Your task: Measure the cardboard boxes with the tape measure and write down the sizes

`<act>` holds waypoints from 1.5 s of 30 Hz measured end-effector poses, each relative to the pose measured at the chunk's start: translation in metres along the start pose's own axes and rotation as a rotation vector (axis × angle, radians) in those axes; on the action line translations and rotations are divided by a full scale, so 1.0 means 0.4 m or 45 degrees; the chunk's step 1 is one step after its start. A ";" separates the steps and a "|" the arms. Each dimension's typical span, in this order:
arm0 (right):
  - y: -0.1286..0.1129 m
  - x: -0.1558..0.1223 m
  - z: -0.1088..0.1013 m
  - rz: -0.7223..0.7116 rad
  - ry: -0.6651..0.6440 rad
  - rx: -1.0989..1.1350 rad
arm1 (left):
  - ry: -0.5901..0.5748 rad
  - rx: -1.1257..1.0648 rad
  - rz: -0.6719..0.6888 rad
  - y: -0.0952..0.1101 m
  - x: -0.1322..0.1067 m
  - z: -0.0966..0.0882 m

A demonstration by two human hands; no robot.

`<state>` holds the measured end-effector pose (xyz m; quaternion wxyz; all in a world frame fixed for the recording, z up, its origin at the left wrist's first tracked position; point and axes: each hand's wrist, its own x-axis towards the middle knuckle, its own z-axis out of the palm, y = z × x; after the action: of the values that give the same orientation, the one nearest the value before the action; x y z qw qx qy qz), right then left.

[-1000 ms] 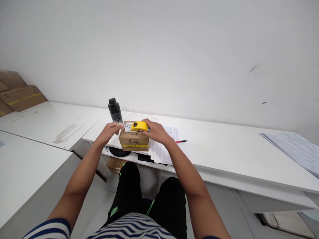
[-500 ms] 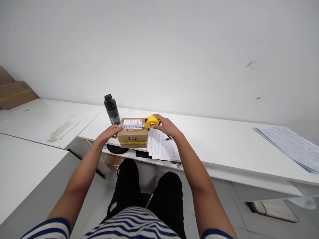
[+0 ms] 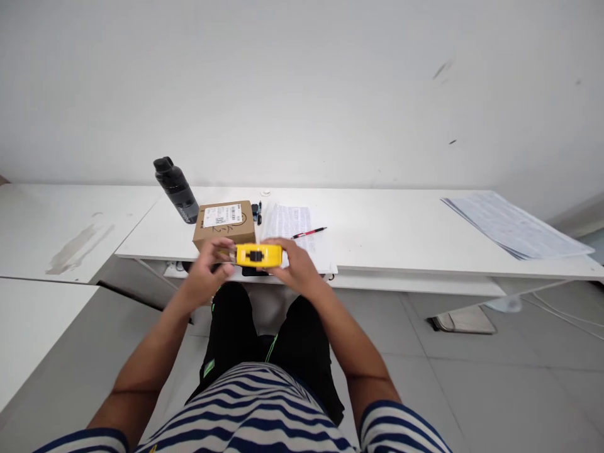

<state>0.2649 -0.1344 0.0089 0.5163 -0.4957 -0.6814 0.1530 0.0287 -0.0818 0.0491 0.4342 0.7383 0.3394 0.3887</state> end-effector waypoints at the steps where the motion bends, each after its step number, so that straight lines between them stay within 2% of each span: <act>1: 0.009 -0.046 0.016 0.083 0.015 0.014 | -0.179 -0.112 0.002 -0.016 -0.015 0.049; 2: 0.021 -0.088 0.033 0.173 0.047 0.026 | -0.274 -0.220 -0.020 -0.038 -0.026 0.097; 4: 0.049 -0.147 0.063 0.318 0.146 0.052 | -0.257 -0.444 -0.120 -0.091 -0.031 0.183; 6: 0.085 -0.166 0.070 0.353 0.204 0.083 | -0.128 -0.586 -0.244 -0.145 -0.021 0.248; 8: 0.131 -0.144 0.041 0.322 0.143 0.075 | -0.007 -0.579 -0.306 -0.190 0.001 0.289; 10: 0.189 -0.091 -0.020 0.343 0.023 -0.084 | 0.051 -0.492 -0.326 -0.223 0.034 0.313; 12: 0.255 -0.026 -0.093 0.509 -0.021 -0.547 | 0.048 -0.464 -0.366 -0.242 0.076 0.329; 14: 0.319 0.033 -0.152 0.671 -0.302 -1.014 | 0.014 -0.474 -0.389 -0.251 0.124 0.345; 15: 0.347 0.057 -0.172 0.658 -0.436 -1.135 | 0.002 -0.458 -0.377 -0.252 0.149 0.354; 17: 0.388 0.089 -0.192 0.615 -0.568 -1.230 | -0.022 -0.365 -0.315 -0.250 0.199 0.369; 21: 0.422 0.119 -0.195 0.559 -0.624 -1.263 | -0.080 -0.207 -0.246 -0.251 0.271 0.383; 23: 0.428 0.129 -0.194 0.545 -0.664 -1.262 | -0.059 -0.166 -0.251 -0.259 0.281 0.384; 26: 0.434 0.136 -0.195 0.520 -0.688 -1.223 | 0.040 -0.093 -0.312 -0.273 0.261 0.390; 28: 0.433 0.128 -0.196 0.517 -0.654 -1.193 | 0.088 -0.076 -0.353 -0.275 0.231 0.398; 30: 0.425 0.111 -0.194 0.525 -0.580 -1.181 | 0.069 -0.103 -0.370 -0.266 0.202 0.408; 31: 0.416 0.099 -0.191 0.535 -0.484 -1.140 | 0.042 -0.133 -0.376 -0.258 0.191 0.413; 33: 0.391 0.072 -0.180 0.527 -0.184 -0.932 | -0.004 -0.220 -0.394 -0.240 0.185 0.416; 36: 0.343 0.042 -0.156 0.351 0.206 -0.529 | -0.003 -0.362 -0.382 -0.225 0.217 0.402; 38: 0.313 0.037 -0.140 0.242 0.325 -0.420 | 0.048 -0.393 -0.316 -0.231 0.255 0.386; 40: 0.297 0.043 -0.126 0.266 0.434 -0.314 | 0.115 -0.374 -0.259 -0.248 0.289 0.372; 42: 0.299 0.053 -0.109 0.399 0.448 -0.088 | 0.182 -0.355 -0.259 -0.267 0.307 0.368; 45: 0.330 0.057 -0.081 0.614 0.223 0.250 | 0.285 -0.345 -0.278 -0.286 0.300 0.378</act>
<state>0.3616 -0.0644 -0.0599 0.5674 -0.6025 -0.4785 0.2933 0.1973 0.0068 -0.0694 0.5286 0.5843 0.4082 0.4610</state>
